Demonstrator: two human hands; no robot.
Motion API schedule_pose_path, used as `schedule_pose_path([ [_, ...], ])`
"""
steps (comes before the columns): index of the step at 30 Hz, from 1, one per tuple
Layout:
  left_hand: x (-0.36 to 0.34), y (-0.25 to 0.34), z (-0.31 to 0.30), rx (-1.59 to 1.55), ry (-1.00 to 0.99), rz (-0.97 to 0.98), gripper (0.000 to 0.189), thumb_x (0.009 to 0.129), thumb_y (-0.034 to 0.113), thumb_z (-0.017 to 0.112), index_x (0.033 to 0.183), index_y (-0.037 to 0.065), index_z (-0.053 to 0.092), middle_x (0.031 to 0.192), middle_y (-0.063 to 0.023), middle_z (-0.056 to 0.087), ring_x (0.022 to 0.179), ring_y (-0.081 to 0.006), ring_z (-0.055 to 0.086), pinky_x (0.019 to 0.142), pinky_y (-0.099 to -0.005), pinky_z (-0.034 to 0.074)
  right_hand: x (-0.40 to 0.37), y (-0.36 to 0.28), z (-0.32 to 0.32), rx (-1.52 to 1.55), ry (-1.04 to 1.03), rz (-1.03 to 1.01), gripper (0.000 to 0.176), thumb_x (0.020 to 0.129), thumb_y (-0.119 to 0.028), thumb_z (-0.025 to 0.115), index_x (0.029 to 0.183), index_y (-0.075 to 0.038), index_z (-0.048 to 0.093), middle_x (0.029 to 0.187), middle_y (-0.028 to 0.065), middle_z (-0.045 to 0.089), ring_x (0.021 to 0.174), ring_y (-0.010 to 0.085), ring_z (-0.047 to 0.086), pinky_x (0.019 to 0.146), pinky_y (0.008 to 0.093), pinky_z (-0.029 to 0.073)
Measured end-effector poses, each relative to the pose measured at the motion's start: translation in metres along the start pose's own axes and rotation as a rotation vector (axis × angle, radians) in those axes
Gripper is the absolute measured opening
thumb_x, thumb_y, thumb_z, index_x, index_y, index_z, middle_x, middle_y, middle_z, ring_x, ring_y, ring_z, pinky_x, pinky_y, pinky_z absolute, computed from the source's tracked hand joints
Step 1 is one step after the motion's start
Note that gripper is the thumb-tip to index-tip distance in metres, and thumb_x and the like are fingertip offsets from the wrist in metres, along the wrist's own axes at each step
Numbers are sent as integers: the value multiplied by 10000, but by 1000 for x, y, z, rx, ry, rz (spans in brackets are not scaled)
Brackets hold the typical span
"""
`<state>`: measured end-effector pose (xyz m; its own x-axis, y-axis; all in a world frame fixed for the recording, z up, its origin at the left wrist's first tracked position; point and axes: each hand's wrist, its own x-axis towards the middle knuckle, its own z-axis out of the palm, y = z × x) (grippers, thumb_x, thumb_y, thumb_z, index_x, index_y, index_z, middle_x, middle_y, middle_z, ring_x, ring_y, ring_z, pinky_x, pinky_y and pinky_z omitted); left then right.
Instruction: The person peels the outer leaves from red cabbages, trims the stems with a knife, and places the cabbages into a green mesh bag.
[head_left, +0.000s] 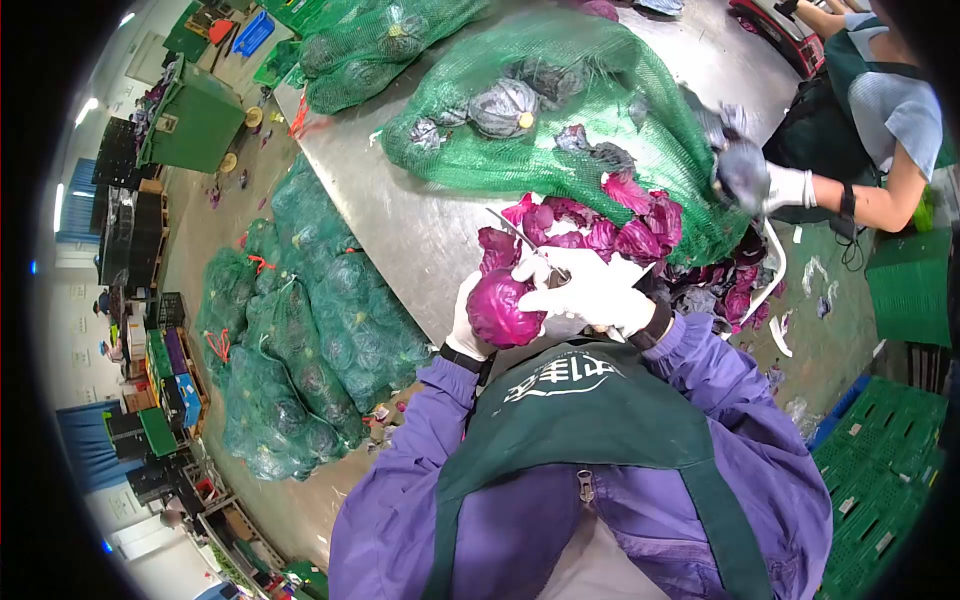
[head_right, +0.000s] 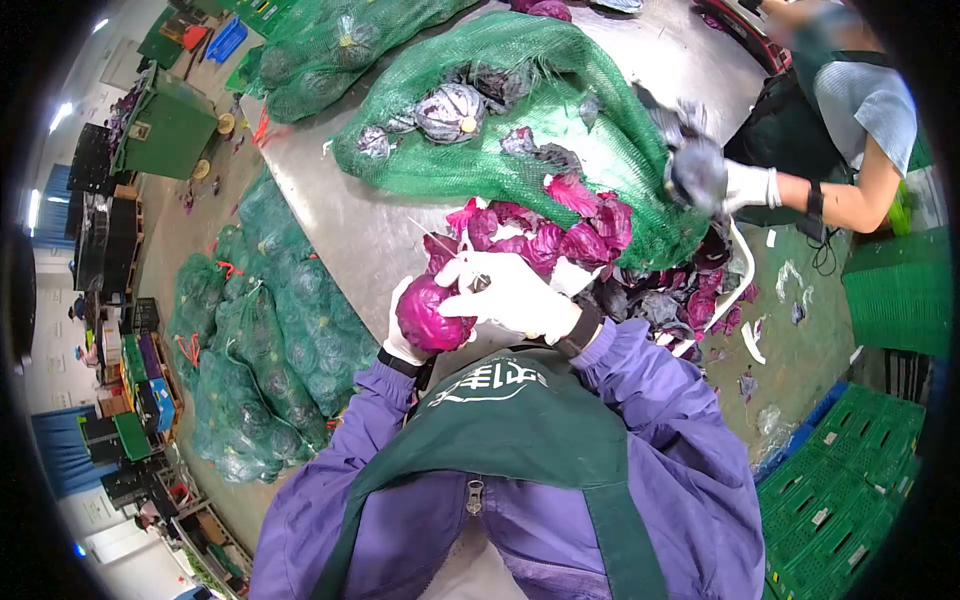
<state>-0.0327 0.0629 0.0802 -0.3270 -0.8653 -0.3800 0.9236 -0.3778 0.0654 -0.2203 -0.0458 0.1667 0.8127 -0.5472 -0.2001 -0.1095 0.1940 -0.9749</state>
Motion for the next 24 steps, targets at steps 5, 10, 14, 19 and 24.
schedule_pose_path([
  [5, 4, -1, -22, 76, -29, 56, 653, 929, 539, 412, 1312, 17, 488, 1251, -194, 574, 1077, -364, 610, 884, -578, 516, -7, -12, -8, -33, 62, 187, 179, 847, -129, 699, 983, -13, 681, 815, 30, 645, 723, 85, 588, 613, 263, 490],
  [10, -4, 1, -22, 91, 35, 268, 765, 839, 624, 510, 1316, 26, 499, 1212, -220, 588, 1003, -363, 620, 861, -509, 539, -23, 42, -39, 116, 121, 189, 134, 820, -139, 681, 918, -47, 675, 672, -9, 584, 616, 76, 541, 576, 277, 477],
  [14, -11, 49, -32, -146, 182, 457, 825, 784, 658, 540, 1317, 31, 486, 1202, -227, 579, 965, -359, 612, 790, -467, 562, -33, 85, -74, -192, 397, 39, 202, 850, -126, 698, 1002, 4, 672, 859, 42, 686, 712, 104, 593, 625, 280, 501],
  [19, 8, 38, 33, 578, 337, 464, 687, 896, 503, 590, 1423, 113, 385, 1339, -150, 519, 1141, -318, 594, 850, -474, 574, 5, 51, -37, 348, 236, 78, 794, 887, -163, 695, 1531, -133, 231, 1275, 131, 595, 629, 22, 522, 501, 185, 431],
  [24, 35, 55, 93, 975, 141, 372, 636, 902, 169, 655, 1456, 86, 354, 1324, -106, 503, 1170, -224, 569, 941, -350, 503, 62, 28, -75, 925, 311, 149, 319, 916, -362, 636, 1052, -76, 599, 733, 42, 647, 460, 100, 523, 383, 240, 410],
])
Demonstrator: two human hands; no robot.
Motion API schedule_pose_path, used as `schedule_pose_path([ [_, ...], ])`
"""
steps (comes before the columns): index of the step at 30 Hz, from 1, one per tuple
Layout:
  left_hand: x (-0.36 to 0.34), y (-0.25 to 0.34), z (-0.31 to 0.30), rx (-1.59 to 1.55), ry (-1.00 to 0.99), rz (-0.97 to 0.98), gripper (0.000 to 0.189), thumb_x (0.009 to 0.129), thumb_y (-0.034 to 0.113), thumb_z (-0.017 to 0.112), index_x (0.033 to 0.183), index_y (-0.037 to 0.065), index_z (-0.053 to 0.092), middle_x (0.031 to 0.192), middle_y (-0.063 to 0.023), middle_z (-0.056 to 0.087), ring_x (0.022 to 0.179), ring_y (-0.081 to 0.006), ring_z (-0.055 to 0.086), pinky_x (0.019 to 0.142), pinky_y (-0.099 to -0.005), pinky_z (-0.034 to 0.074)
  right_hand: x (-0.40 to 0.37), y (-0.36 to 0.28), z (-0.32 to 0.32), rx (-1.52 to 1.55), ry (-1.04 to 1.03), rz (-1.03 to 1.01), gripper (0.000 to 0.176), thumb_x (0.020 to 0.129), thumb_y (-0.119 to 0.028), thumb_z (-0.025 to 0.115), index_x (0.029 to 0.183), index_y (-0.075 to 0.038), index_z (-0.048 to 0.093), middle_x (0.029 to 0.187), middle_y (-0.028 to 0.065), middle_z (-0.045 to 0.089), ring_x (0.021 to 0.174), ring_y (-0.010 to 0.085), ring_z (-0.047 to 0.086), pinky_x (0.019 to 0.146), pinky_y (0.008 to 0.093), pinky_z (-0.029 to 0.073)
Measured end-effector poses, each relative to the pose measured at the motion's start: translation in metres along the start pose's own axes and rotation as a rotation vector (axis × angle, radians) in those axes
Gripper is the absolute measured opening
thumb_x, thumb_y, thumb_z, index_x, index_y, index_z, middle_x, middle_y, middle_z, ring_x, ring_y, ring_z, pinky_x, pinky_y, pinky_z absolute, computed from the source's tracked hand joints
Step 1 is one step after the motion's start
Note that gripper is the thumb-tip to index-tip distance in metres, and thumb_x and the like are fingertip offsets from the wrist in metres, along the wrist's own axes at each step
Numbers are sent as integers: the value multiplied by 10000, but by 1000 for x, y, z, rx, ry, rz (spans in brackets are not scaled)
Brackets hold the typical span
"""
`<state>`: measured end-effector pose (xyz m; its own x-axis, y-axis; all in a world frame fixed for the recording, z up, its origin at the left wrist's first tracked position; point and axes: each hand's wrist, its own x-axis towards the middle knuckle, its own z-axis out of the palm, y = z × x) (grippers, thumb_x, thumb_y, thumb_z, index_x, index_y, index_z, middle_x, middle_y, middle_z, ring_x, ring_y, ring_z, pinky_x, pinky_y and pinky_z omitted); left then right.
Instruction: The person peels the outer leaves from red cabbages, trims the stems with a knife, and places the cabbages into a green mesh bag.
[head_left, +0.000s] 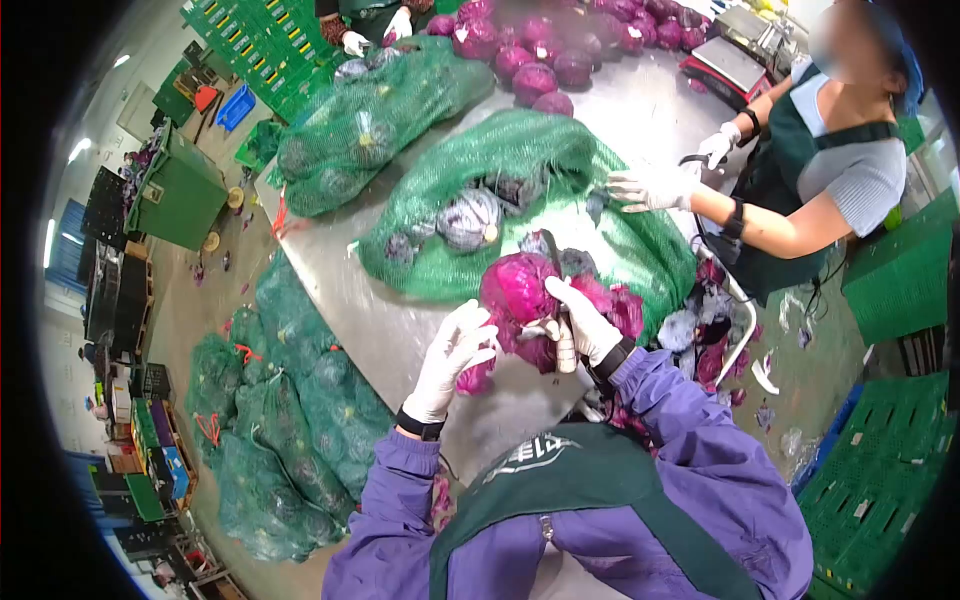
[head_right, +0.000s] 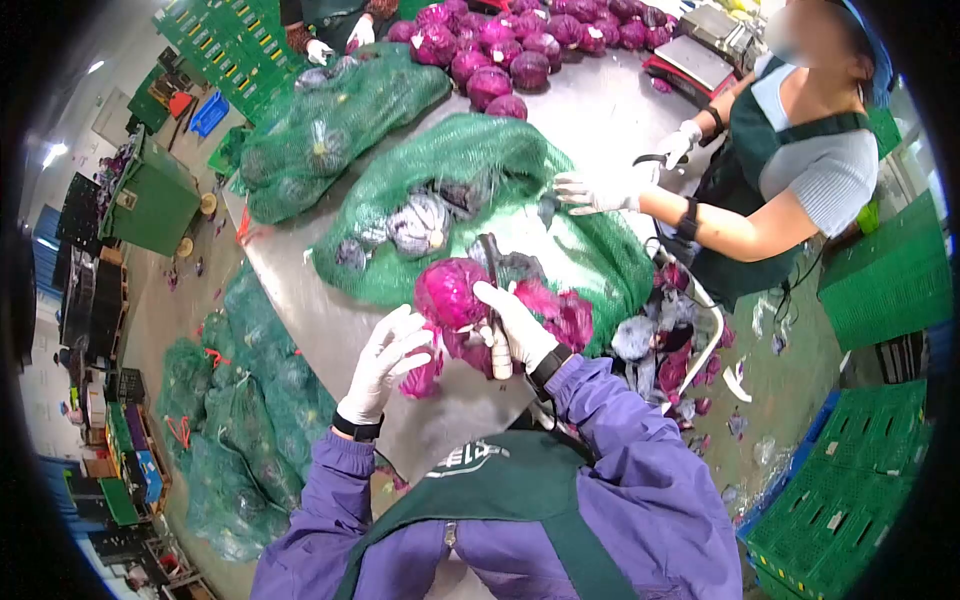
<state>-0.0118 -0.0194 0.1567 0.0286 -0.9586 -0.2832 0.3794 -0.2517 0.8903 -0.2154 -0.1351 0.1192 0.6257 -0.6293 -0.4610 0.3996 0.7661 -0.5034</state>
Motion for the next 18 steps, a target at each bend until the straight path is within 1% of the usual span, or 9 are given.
schedule_pose_path([
  [4, 69, 7, -31, 240, 225, 173, 478, 872, 161, 710, 1301, 41, 536, 1292, -86, 538, 1150, -177, 533, 995, -309, 416, 65, -70, 20, -118, 69, -435, 268, 928, -339, 636, 989, -79, 614, 666, 86, 643, 422, 125, 516, 360, 261, 405],
  [5, 85, 5, -38, 242, 219, 189, 478, 872, 161, 710, 1301, 41, 536, 1292, -86, 538, 1150, -177, 533, 995, -309, 416, 95, -91, 15, -96, 98, -315, 314, 911, -390, 651, 995, -91, 609, 685, 82, 652, 410, 130, 505, 352, 248, 384],
  [7, 120, 4, -53, 688, 291, 285, 552, 834, 229, 751, 1298, 28, 528, 1296, -126, 540, 1195, -219, 513, 1024, -343, 403, 120, -138, 40, -7, 9, -245, 360, 892, -445, 661, 992, -104, 609, 661, 55, 634, 413, 131, 491, 347, 248, 376],
  [9, 156, -6, -68, 953, 267, 420, 711, 760, 277, 797, 1337, 18, 473, 1344, -218, 481, 1271, -349, 453, 1086, -437, 352, 179, -182, 34, -126, 147, -330, 401, 877, -490, 661, 1035, -127, 599, 758, 87, 662, 424, 128, 473, 344, 244, 366],
  [11, 181, -13, -73, 1279, 203, 598, 860, 704, 279, 821, 1403, 24, 390, 1403, -249, 402, 1320, -397, 383, 1106, -454, 328, 203, -218, 45, -110, 314, -493, 426, 894, -479, 643, 1096, -111, 570, 858, 116, 660, 432, 125, 452, 342, 261, 376],
  [13, 199, -5, -66, 1405, 140, 484, 1028, 613, 310, 861, 1450, 52, 321, 1474, -249, 293, 1343, -428, 326, 1111, -465, 326, 242, -249, 23, -65, 266, -472, 439, 931, -459, 591, 1147, -81, 536, 853, 101, 615, 422, 139, 431, 332, 300, 389],
  [14, 207, -3, -63, 1453, 169, 424, 1063, 593, 321, 872, 1459, 70, 308, 1467, -241, 299, 1326, -426, 341, 1093, -467, 348, 215, -241, 47, -97, 184, -665, 413, 963, -425, 536, 1147, -56, 526, 776, 76, 570, 413, 141, 418, 323, 323, 394],
  [15, 215, 1, -59, 1500, 193, 359, 1097, 573, 331, 882, 1468, 88, 295, 1459, -233, 305, 1308, -424, 357, 1074, -469, 371, 198, -240, 53, -185, 109, -516, 422, 974, -421, 500, 1178, -52, 534, 801, 73, 605, 416, 134, 421, 314, 301, 375],
  [18, 230, 9, -35, 1468, 143, 211, 1174, 529, 399, 890, 1482, 107, 270, 1430, -232, 332, 1290, -433, 388, 1048, -495, 403, 202, -197, 44, -372, 121, -520, 375, 950, -328, 580, 1195, -46, 563, 825, 45, 639, 432, 122, 443, 356, 262, 369],
])
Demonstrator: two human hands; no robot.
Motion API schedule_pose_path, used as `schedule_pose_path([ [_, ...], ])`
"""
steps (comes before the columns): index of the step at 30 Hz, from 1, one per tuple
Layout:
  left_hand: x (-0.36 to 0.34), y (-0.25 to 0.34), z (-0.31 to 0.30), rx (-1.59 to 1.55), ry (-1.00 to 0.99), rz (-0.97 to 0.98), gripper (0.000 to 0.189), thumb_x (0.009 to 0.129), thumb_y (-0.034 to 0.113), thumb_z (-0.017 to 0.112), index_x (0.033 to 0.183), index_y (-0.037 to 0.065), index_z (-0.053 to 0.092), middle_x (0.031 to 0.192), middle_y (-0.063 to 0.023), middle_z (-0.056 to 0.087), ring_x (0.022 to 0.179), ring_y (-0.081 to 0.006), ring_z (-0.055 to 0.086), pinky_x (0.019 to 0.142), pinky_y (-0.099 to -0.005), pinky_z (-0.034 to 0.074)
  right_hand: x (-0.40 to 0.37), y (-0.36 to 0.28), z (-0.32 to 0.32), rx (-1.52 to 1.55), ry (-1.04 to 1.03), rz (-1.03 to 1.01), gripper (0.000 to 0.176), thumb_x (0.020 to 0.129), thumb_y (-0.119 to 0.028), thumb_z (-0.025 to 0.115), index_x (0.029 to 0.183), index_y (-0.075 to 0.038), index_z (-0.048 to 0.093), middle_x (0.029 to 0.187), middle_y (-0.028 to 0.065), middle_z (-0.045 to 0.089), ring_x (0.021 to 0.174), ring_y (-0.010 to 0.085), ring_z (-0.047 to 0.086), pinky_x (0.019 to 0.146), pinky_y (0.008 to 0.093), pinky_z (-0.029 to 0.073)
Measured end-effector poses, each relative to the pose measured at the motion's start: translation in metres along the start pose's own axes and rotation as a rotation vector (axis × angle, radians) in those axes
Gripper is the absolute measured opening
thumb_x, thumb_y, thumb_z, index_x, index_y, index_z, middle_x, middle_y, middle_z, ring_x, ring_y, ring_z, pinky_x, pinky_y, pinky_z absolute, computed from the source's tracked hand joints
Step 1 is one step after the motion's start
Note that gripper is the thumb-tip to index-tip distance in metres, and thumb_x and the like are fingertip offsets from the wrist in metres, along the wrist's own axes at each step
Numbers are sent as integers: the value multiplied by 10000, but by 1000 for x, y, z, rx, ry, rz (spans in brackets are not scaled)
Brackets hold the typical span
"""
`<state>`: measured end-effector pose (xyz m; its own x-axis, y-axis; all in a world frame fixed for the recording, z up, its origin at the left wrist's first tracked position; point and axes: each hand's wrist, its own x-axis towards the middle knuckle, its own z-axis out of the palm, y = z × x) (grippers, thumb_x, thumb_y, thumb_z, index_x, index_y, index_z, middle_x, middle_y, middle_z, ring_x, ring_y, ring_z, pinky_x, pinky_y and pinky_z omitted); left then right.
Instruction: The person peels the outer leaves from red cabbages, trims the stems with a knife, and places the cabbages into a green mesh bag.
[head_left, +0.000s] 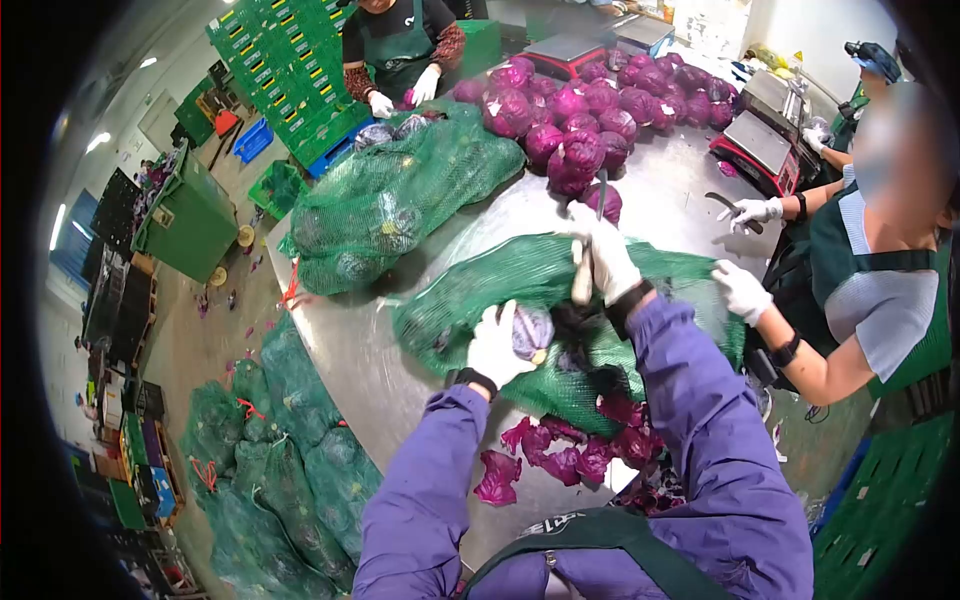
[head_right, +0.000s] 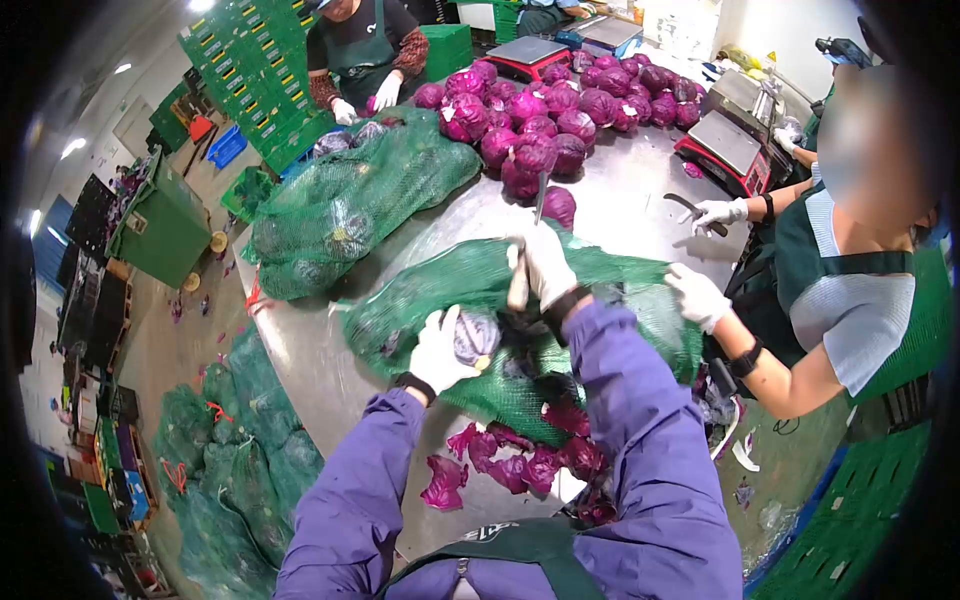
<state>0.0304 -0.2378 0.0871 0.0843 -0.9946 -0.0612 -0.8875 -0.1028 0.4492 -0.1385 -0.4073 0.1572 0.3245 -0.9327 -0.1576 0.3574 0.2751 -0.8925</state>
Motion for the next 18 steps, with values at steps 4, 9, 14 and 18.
schedule_pose_path([
  [4, -5, 23, 41, -148, 80, 105, 1136, 587, 304, 870, 1505, 173, 214, 1444, -183, 319, 1275, -437, 405, 981, -493, 475, -117, 69, -13, -342, -114, -63, 459, 888, -205, 676, 1285, -27, 532, 1053, 97, 660, 760, 170, 621, 649, 285, 509],
  [9, -21, 32, 91, -454, 181, -155, 1169, 586, 327, 872, 1505, 92, 188, 1440, -216, 366, 1287, -369, 451, 1033, -424, 431, -235, 108, -73, -1096, 34, -243, 643, 782, -187, 757, 1364, -82, 503, 1348, 152, 554, 1222, 261, 564, 1023, 346, 441],
  [14, -64, 54, 67, -1477, -94, -436, 800, 809, 244, 763, 1440, 129, 285, 1348, -143, 443, 1154, -339, 540, 767, -463, 575, -316, 129, -170, -1190, 257, -142, 468, 809, -110, 704, 1258, -53, 587, 1187, 137, 654, 1089, 249, 637, 965, 308, 469],
  [18, -137, 53, 33, -1550, -194, -263, 784, 870, 257, 679, 1497, 163, 217, 1400, -132, 443, 1129, -303, 582, 681, -383, 605, -338, 136, -233, -896, 547, 28, 368, 859, -97, 639, 1217, -21, 610, 1064, 63, 673, 763, 141, 620, 713, 279, 507],
])
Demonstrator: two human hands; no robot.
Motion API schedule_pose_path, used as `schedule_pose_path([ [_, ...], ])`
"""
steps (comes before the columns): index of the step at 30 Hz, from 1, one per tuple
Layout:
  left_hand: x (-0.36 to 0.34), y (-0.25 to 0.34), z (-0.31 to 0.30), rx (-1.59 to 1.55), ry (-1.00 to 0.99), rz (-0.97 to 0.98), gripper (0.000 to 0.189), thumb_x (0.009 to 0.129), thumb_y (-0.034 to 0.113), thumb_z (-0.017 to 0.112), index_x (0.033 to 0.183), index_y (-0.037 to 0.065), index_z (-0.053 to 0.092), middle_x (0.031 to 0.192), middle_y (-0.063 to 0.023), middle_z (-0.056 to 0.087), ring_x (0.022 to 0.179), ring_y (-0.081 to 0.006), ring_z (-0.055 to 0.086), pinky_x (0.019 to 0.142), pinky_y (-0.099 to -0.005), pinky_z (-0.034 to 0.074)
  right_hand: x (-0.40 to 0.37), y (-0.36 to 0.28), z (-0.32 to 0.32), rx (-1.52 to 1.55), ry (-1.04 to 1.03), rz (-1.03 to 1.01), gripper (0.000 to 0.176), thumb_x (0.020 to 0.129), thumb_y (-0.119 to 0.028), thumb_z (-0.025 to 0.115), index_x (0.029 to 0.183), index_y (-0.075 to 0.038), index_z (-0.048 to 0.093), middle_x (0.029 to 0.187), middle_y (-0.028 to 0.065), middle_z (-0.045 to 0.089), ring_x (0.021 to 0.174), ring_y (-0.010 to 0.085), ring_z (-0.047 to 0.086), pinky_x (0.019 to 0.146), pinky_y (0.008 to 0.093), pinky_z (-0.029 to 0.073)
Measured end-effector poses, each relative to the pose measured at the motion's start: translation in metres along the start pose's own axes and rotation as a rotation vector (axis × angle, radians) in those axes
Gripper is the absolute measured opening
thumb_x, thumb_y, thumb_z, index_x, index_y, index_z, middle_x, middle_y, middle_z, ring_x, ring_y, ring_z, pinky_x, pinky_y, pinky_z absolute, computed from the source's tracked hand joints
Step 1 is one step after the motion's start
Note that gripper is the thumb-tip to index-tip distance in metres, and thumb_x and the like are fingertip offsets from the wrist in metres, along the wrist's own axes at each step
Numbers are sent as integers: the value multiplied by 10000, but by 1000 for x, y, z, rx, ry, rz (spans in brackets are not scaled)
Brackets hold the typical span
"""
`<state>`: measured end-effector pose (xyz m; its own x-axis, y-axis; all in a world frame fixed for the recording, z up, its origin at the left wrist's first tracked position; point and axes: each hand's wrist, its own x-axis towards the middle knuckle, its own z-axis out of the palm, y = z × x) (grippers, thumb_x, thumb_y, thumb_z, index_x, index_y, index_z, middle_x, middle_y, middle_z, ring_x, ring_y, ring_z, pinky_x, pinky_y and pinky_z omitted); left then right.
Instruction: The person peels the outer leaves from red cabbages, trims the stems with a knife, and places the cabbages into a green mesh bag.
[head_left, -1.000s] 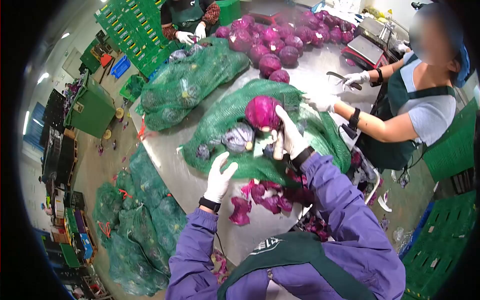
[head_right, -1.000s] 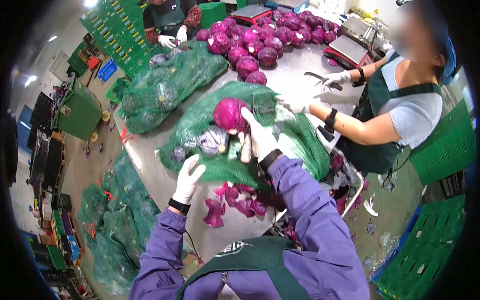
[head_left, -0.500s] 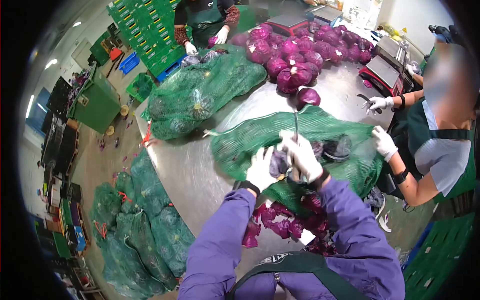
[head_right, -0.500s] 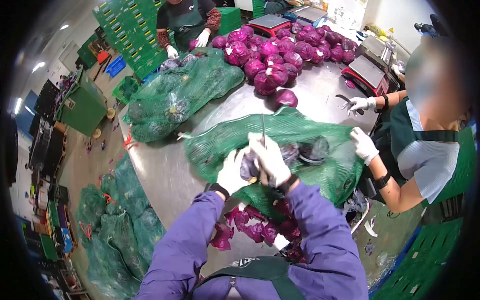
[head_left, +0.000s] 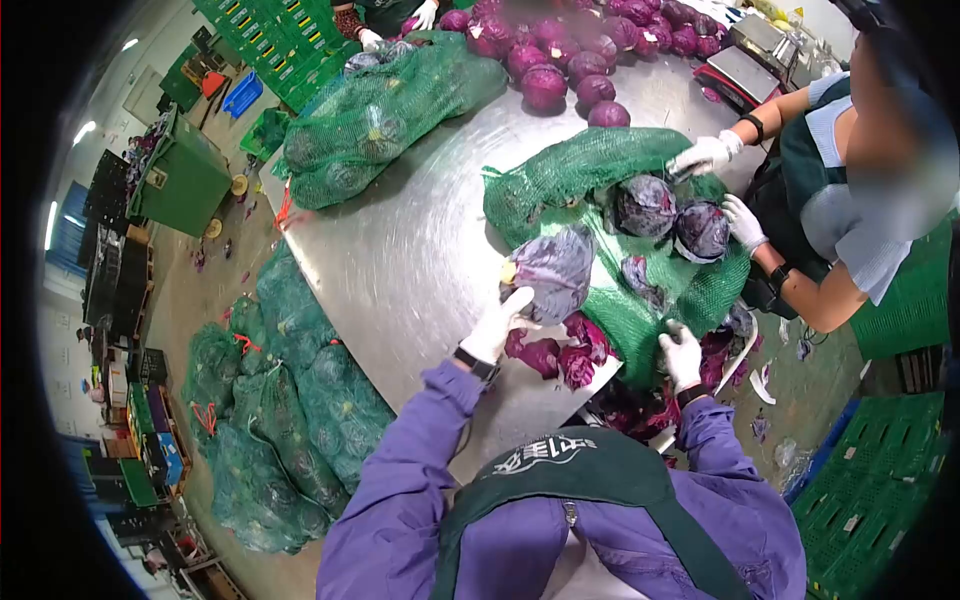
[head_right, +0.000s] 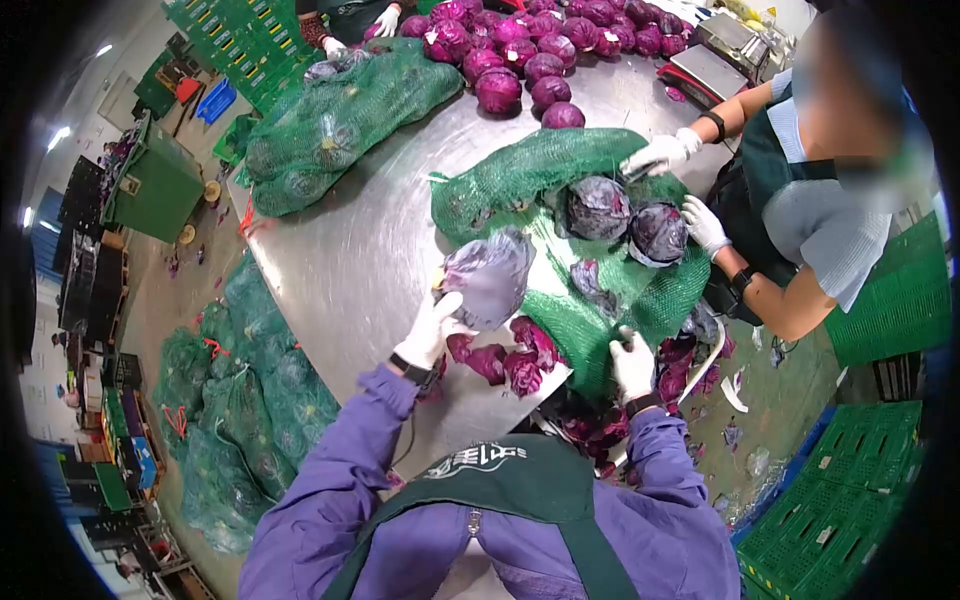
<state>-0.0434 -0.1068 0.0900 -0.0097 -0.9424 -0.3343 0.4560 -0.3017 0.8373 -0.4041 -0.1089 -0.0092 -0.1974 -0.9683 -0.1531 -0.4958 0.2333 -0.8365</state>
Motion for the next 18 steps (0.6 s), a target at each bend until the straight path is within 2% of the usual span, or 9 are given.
schedule_pose_path([
  [3, -76, 32, 4, 252, 41, -10, 742, 864, 190, 719, 1459, 88, 288, 1349, -138, 483, 1129, -209, 552, 590, -261, 560, -16, -31, -23, 517, -51, 268, 402, 910, -133, 621, 1288, -22, 544, 976, 43, 647, 553, 46, 484, 494, 200, 427],
  [6, -112, -1, -30, 469, 58, -10, 648, 831, 254, 768, 1341, 16, 447, 1212, -89, 582, 1023, -138, 577, 730, -285, 533, -65, -105, -26, 709, -387, 405, 464, 914, -117, 624, 1341, -28, 467, 975, 28, 631, 548, 50, 497, 487, 207, 445],
  [7, -121, -24, -45, 531, 144, -92, 617, 803, 316, 793, 1251, -7, 517, 1129, -73, 611, 960, -115, 583, 822, -301, 504, -84, -109, -15, 784, -505, 444, 473, 913, -95, 617, 1350, -34, 446, 980, 22, 625, 558, 52, 506, 490, 209, 449],
  [9, -145, -36, -47, 724, 301, -344, 610, 788, 385, 798, 1194, 1, 555, 1041, -63, 626, 919, -105, 574, 801, -280, 489, -120, -105, 10, 680, -691, 445, 497, 912, -65, 602, 1367, -53, 402, 978, 15, 612, 586, 57, 529, 497, 209, 456],
  [11, -159, -43, -33, 622, 329, -376, 622, 767, 415, 804, 1174, 10, 565, 993, -72, 623, 877, -116, 563, 786, -287, 476, -151, -95, 18, 508, -813, 265, 467, 934, -73, 566, 1378, -66, 420, 921, -2, 590, 632, 66, 565, 511, 216, 462],
  [13, -168, -54, -18, 752, 280, -120, 612, 753, 408, 812, 1160, 25, 561, 994, -97, 597, 874, -144, 559, 781, -306, 475, -151, -118, 6, 309, -893, 231, 460, 942, -90, 551, 1392, -81, 453, 888, 14, 600, 643, 59, 574, 530, 235, 479],
  [15, -170, -75, -10, 925, 364, -32, 609, 763, 430, 788, 1138, 21, 538, 1080, -160, 517, 960, -266, 551, 869, -379, 459, -144, -119, 4, 86, -835, -94, 463, 947, -142, 547, 1402, -106, 469, 894, 79, 630, 692, 154, 622, 639, 304, 527],
  [16, -168, -86, -7, 919, 410, 21, 625, 768, 434, 780, 1152, 14, 521, 1100, -174, 507, 987, -289, 541, 888, -394, 449, -141, -110, 7, -55, -768, -323, 460, 942, -188, 538, 1391, -114, 471, 986, 159, 648, 830, 290, 655, 786, 378, 529],
  [18, -156, -100, -2, 827, 470, 12, 700, 784, 436, 760, 1238, 5, 447, 1173, -203, 472, 1087, -332, 506, 959, -421, 415, -141, -96, 13, -117, -749, -402, 450, 942, -199, 525, 1381, -112, 478, 1034, 181, 642, 907, 327, 640, 827, 397, 516],
])
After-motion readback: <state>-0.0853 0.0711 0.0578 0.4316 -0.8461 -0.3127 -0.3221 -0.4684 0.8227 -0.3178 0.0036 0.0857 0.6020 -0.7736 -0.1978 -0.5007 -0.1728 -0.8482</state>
